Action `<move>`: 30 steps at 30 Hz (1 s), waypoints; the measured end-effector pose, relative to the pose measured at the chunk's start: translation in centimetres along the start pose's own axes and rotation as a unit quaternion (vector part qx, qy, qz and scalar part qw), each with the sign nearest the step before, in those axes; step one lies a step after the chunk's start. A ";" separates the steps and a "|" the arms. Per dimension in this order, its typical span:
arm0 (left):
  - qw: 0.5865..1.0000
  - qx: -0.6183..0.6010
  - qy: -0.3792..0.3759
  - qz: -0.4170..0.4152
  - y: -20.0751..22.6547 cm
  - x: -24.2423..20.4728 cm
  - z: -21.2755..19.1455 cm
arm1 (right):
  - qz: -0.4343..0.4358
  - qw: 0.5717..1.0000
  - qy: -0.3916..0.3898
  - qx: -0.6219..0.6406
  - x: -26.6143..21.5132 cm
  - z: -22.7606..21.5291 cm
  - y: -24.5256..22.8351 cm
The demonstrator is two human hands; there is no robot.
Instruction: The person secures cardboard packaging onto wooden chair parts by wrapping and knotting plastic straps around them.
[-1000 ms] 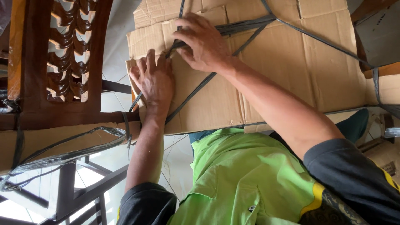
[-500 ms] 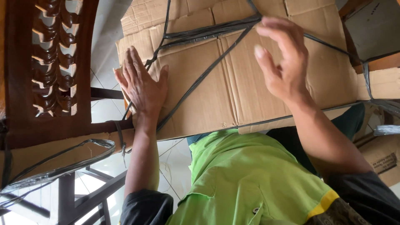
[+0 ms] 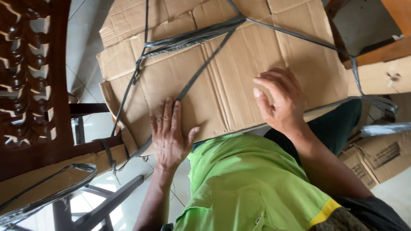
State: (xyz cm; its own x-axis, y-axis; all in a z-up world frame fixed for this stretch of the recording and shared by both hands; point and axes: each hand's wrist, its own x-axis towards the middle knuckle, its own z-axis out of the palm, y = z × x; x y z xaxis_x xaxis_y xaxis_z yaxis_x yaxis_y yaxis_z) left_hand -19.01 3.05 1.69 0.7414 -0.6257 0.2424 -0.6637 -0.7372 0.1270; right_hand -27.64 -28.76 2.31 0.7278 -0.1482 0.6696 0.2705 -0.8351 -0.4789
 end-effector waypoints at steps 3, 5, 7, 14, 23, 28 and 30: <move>0.998 0.029 0.041 0.035 -0.5 -0.4 0.6 | -0.011 0.999 0.006 -0.047 -0.7 0.4 0.2; 0.996 0.032 0.038 0.070 -0.2 -0.7 0.1 | -0.011 0.999 0.012 -0.049 -0.6 0.1 -0.4; 0.993 0.031 0.030 0.110 0.3 -0.4 -0.1 | -0.003 0.998 0.018 -0.054 -1.3 -0.5 -0.8; 0.984 0.043 0.058 0.164 1.3 0.5 -1.3 | 0.017 0.995 -0.044 -0.085 -7.2 -0.4 -2.8; 0.985 0.024 0.028 0.171 1.1 0.6 -0.9 | 0.061 0.989 -0.084 -0.102 -8.3 0.4 -2.5; 0.989 -0.006 -0.007 0.149 0.7 0.5 -1.2 | 0.060 0.986 -0.095 -0.122 -7.9 0.5 -2.8; 0.989 0.017 -0.007 0.149 0.4 0.2 -0.4 | 0.064 0.984 -0.102 -0.130 -8.0 0.5 -2.9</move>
State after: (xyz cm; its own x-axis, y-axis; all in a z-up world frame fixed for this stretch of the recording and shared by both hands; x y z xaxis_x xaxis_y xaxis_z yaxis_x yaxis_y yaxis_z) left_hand -19.19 2.72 2.21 0.5145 -0.8203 0.2499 -0.8496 -0.5272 0.0189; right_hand -33.94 -24.86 -1.95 0.8638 -0.1748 0.4725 0.0168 -0.9274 -0.3737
